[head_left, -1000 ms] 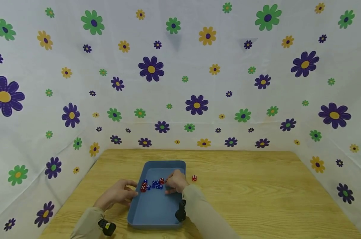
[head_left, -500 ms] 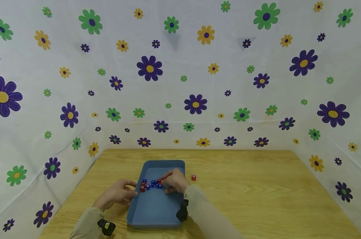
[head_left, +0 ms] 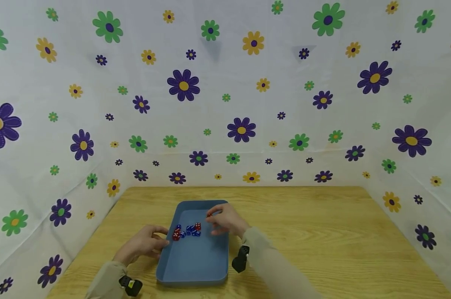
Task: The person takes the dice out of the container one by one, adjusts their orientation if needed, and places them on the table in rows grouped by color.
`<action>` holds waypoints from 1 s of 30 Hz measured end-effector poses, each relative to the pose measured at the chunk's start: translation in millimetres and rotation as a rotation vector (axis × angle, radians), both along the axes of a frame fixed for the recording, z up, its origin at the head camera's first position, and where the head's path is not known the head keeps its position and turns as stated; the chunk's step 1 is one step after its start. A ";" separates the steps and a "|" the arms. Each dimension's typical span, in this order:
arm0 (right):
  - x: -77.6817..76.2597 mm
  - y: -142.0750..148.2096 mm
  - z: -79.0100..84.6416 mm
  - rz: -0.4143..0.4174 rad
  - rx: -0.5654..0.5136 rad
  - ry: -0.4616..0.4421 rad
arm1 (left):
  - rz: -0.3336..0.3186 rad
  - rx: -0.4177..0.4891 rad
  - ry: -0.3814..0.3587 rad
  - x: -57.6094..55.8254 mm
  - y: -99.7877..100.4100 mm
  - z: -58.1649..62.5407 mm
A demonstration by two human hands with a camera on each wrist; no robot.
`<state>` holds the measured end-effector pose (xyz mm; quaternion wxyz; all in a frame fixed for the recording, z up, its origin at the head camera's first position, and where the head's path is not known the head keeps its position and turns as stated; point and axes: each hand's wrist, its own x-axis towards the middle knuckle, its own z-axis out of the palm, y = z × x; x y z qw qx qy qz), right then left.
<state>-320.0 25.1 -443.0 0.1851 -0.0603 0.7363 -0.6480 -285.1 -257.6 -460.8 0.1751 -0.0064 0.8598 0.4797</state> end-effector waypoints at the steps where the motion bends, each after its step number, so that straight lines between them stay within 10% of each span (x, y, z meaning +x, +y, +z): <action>1: -0.7 3.1 0.1 -0.004 -0.004 0.001 | -0.001 0.003 0.002 -0.3 -0.1 -0.2; 30: -11.2 79.3 -1.6 -0.065 0.130 0.061 | 0.013 0.006 -0.029 -1.7 -2.4 -2.7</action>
